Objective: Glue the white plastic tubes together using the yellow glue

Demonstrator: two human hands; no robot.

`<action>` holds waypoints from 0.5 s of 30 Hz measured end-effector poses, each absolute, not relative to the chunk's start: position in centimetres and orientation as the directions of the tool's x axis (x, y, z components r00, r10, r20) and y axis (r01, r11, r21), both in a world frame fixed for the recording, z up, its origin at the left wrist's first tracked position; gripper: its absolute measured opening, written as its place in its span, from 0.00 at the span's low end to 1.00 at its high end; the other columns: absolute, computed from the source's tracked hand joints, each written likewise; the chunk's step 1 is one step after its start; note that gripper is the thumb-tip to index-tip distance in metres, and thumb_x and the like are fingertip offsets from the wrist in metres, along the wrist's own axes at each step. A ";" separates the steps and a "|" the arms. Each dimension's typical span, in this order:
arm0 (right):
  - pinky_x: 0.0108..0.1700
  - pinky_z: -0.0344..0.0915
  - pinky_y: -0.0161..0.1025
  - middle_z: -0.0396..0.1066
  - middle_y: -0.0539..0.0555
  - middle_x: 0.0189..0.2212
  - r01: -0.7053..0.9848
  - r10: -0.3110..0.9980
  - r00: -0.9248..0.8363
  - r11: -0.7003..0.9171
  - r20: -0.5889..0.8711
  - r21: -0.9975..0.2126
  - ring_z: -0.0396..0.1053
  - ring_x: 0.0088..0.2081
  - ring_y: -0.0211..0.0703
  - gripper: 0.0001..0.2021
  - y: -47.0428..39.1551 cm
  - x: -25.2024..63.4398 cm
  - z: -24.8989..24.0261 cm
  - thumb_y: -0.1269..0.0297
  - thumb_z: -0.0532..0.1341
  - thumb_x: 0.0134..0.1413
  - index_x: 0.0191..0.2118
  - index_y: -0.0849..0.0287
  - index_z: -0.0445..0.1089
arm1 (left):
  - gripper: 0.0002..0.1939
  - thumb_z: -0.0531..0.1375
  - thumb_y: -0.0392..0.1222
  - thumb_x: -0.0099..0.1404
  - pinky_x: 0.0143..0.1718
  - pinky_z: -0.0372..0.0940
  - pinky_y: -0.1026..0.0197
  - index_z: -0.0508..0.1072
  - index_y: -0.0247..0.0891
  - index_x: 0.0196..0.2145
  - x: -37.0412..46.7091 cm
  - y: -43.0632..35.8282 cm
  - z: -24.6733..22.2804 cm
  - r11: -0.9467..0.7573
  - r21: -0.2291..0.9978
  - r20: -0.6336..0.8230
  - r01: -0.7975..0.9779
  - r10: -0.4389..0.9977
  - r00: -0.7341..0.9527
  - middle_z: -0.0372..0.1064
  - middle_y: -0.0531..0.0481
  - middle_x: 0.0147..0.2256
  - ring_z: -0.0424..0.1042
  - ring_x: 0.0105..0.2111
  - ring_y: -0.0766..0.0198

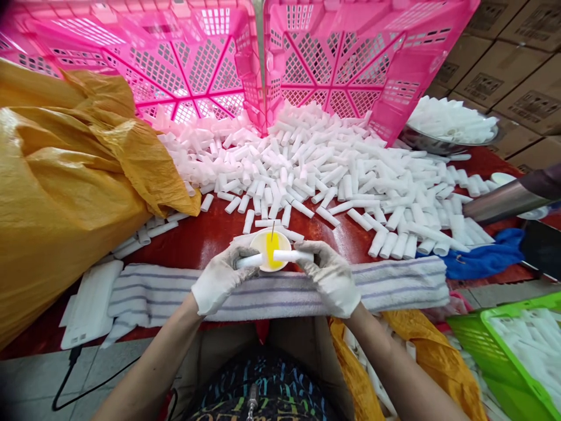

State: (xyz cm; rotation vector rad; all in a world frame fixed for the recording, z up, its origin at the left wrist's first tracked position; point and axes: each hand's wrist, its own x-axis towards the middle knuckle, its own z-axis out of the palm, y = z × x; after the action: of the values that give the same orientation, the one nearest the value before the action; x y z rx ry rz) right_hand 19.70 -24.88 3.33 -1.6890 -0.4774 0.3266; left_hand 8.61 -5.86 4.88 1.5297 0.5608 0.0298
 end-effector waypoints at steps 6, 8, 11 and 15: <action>0.20 0.59 0.31 0.69 0.51 0.24 -0.087 0.566 0.807 -0.169 -0.169 -0.982 0.62 0.20 0.33 0.20 -25.0 19.7 4.1 0.47 0.64 0.50 0.40 0.60 0.72 | 0.17 0.65 0.43 0.55 0.41 0.68 0.58 0.75 0.37 0.42 8.4 -7.2 5.6 -0.185 0.946 -0.207 0.265 0.284 0.936 0.75 0.47 0.39 0.73 0.37 0.59; 0.19 0.59 0.31 0.69 0.51 0.24 -0.081 0.562 0.810 -0.179 -0.169 -0.981 0.62 0.20 0.33 0.20 -25.4 19.9 4.1 0.47 0.62 0.52 0.40 0.61 0.72 | 0.16 0.62 0.45 0.58 0.39 0.67 0.61 0.74 0.37 0.44 8.1 -7.4 6.0 -0.250 0.939 -0.180 0.235 0.222 0.958 0.75 0.47 0.37 0.72 0.35 0.61; 0.25 0.66 0.34 0.73 0.54 0.30 0.116 0.572 0.820 -0.189 -0.013 -0.975 0.69 0.26 0.38 0.17 -26.2 19.6 4.5 0.49 0.62 0.53 0.39 0.59 0.72 | 0.16 0.56 0.49 0.64 0.36 0.64 0.64 0.74 0.37 0.44 7.9 -7.5 6.7 -0.344 0.919 -0.168 0.191 0.097 0.981 0.73 0.49 0.34 0.70 0.33 0.63; 0.29 0.66 0.37 0.71 0.54 0.26 0.701 0.694 0.584 -0.169 0.422 -0.692 0.68 0.27 0.40 0.10 -26.9 18.4 4.7 0.57 0.60 0.56 0.36 0.58 0.72 | 0.23 0.48 0.56 0.67 0.28 0.59 0.65 0.73 0.36 0.28 8.5 -8.0 6.6 -0.355 0.897 -0.265 0.263 0.045 0.963 0.67 0.51 0.23 0.64 0.24 0.65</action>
State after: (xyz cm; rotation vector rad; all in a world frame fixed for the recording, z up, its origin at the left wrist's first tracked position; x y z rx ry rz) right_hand 18.37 -26.93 4.70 -1.8862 -1.1254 -0.0102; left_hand 8.51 -7.97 6.61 1.9263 0.2222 -0.2292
